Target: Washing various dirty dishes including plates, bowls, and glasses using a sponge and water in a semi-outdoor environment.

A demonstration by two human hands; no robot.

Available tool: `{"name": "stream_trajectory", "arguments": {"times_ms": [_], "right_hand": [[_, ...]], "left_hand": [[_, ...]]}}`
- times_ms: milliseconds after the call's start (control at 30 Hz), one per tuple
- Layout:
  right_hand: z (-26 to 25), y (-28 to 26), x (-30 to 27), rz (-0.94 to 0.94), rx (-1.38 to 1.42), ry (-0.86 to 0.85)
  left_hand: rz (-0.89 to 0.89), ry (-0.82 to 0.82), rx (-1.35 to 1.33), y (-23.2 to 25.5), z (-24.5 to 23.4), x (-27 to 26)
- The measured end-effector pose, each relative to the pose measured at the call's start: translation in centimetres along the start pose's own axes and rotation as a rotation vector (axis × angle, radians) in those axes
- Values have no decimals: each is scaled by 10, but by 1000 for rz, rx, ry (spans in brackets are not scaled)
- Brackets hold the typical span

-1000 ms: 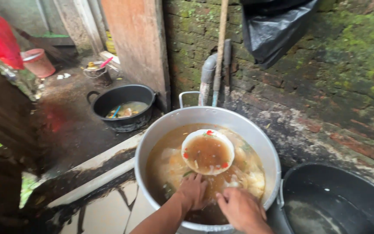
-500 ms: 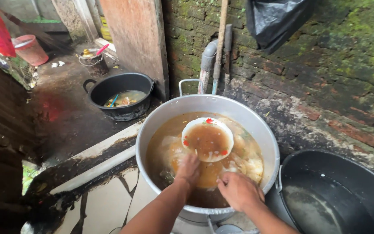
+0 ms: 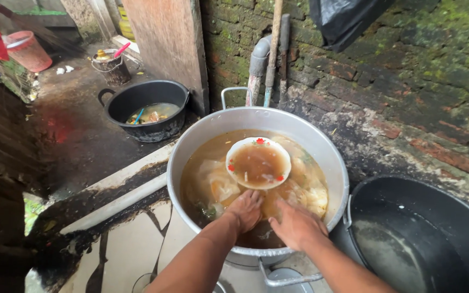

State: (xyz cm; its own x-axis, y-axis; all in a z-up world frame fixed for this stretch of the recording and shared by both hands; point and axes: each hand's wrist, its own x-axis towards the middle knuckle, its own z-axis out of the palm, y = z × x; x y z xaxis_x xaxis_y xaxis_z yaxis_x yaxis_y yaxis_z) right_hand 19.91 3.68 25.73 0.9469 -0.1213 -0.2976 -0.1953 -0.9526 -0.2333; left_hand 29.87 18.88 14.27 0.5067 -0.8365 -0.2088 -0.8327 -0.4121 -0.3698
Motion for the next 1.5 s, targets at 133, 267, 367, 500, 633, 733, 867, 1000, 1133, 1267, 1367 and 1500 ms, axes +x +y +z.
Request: {"name": "stream_trajectory", "arguments": {"times_ms": [133, 267, 367, 500, 633, 733, 867, 1000, 1133, 1267, 1367, 1500], "right_hand": [[7, 3, 8, -3, -37, 65], [7, 3, 4, 31, 12, 192], [5, 2, 2, 21, 64, 330], [5, 2, -3, -41, 115, 451], [0, 3, -7, -77, 195, 516], [11, 15, 8, -195, 349, 627], [-9, 7, -1, -298, 403, 753], [-56, -13, -15, -241, 501, 743], [-94, -26, -21, -314, 671, 706], [-122, -49, -45, -352, 654, 592], [-124, -63, -59, -487, 563, 569], [-120, -92, -107, -703, 544, 493]], "left_hand": [[-130, 381, 35, -5, -16, -5], [-198, 198, -100, -13, -24, -10], [-299, 669, -185, -20, -12, -7], [-216, 546, -353, -17, -74, -44], [-280, 700, -479, -18, -101, -59], [-324, 675, -629, -24, -107, -64], [-417, 575, -659, -41, -126, -78], [-445, 819, -852, -49, -161, -94], [-737, 799, -970, -60, -186, -108], [-902, 901, -1169, -62, -203, -131], [-983, 1074, -1376, -62, -206, -154], [-989, 1096, -1384, -58, -226, -212]]}}
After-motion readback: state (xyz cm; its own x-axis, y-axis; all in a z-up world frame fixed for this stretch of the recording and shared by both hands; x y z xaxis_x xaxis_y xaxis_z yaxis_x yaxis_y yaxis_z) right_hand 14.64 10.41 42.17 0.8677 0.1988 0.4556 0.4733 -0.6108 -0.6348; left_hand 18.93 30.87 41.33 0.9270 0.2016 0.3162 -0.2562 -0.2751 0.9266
